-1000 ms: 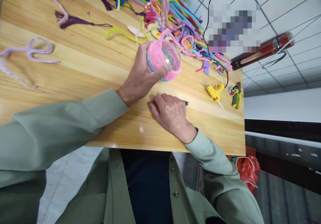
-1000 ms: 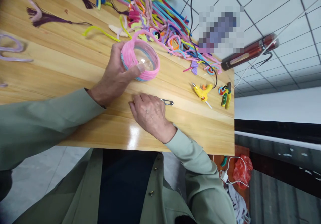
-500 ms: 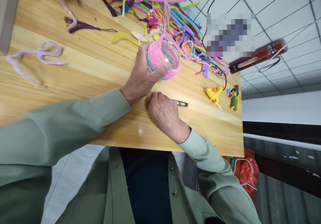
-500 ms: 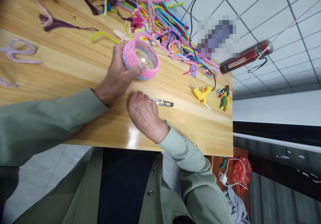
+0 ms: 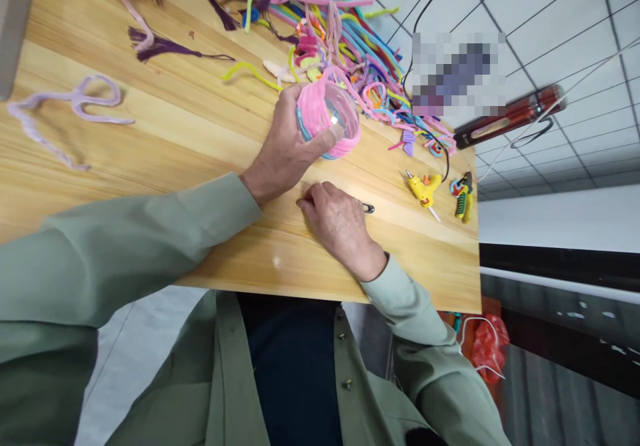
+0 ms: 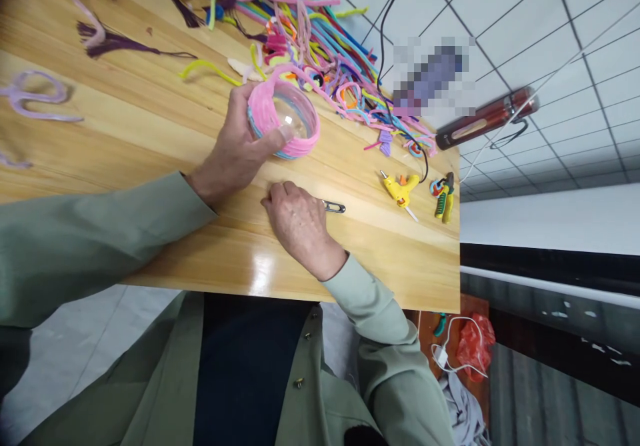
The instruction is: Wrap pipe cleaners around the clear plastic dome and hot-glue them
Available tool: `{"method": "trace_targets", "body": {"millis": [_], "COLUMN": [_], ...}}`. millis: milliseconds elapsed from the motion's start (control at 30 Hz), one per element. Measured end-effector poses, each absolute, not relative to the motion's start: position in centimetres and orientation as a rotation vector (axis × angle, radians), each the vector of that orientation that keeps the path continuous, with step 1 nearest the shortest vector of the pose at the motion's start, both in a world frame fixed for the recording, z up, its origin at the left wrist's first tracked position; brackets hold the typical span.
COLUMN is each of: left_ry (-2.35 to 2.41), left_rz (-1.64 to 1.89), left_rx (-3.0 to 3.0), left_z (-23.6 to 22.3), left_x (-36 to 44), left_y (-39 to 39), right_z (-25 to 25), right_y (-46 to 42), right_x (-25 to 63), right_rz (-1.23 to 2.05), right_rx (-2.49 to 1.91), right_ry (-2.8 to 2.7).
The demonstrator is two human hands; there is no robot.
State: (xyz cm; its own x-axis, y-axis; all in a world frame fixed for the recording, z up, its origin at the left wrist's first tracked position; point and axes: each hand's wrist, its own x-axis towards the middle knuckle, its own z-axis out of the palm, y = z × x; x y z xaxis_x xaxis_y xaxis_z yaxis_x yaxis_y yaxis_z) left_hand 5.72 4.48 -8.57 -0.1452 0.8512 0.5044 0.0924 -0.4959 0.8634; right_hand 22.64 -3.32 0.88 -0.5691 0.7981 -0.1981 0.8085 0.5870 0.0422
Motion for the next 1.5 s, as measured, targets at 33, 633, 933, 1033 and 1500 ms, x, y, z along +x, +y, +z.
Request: {"method": "trace_targets", "body": {"millis": [33,633,933,1033,1500], "left_ry": [1.09,1.096,1.057,1.046,1.116], "left_rz": [1.707,1.733,1.797,1.814,1.733], "left_rx": [1.531,1.513,1.515,1.502,1.468], "left_z": [-8.4,-8.2,-9.0,-9.1,-7.9], "left_x": [5.8,6.1,6.1,6.2,6.3], "left_y": [4.4,4.0,4.4,4.7,4.1], "right_z": [0.8,1.1,0.6,0.3,0.4], "right_y": [-3.5,-2.8,-1.9,-1.9,-2.3], "right_x": [22.6,22.3,22.9,24.1,23.4], "right_rz": [-0.06,-0.322,-0.436,-0.602,-0.525], "right_rx": [1.333,1.41,1.532,1.505,1.461], "right_ry": [2.627,2.616,2.672,2.819,2.806]}}
